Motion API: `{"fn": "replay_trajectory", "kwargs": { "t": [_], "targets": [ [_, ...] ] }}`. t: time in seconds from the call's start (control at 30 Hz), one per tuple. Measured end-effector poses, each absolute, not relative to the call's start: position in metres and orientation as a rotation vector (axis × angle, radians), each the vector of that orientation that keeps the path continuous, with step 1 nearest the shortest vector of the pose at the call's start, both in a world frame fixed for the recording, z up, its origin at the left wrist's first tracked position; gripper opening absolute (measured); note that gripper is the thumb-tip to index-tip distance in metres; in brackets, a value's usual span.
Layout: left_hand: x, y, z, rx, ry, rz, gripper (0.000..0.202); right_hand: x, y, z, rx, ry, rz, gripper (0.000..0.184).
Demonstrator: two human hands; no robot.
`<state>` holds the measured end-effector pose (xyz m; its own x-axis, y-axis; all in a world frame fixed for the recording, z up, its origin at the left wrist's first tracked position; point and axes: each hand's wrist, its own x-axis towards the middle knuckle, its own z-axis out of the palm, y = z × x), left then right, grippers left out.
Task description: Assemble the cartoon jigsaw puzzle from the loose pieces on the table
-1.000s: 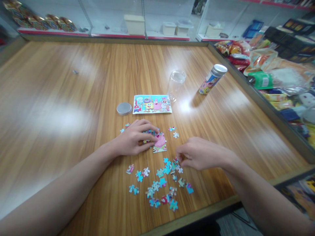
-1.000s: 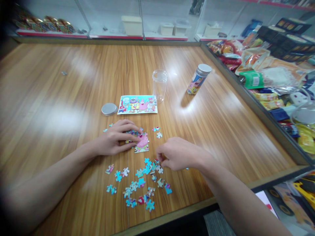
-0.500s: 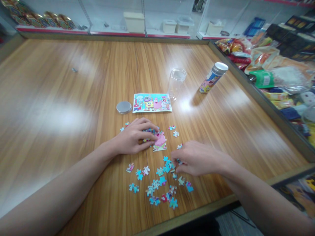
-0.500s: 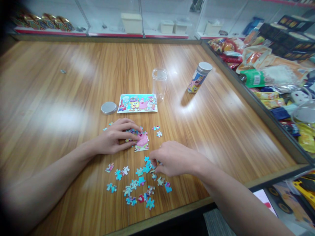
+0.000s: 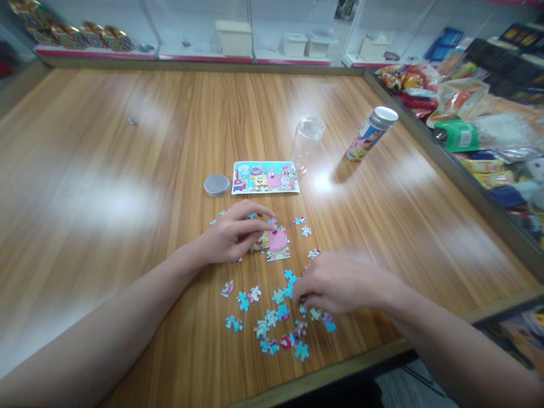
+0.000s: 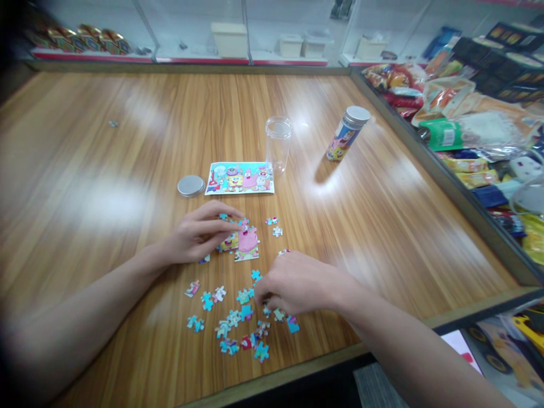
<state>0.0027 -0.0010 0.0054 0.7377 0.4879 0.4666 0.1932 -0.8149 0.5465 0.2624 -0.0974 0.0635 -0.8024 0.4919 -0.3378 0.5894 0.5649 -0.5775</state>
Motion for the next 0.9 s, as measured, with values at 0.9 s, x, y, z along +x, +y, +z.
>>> {"fn": "replay_trajectory", "kwargs": {
  "t": [0.9],
  "targets": [
    [0.006, -0.001, 0.004, 2.559, 0.490, 0.700, 0.026, 0.257, -0.093, 0.027, 1.528, 2.910, -0.732, 0.030]
  ]
}}
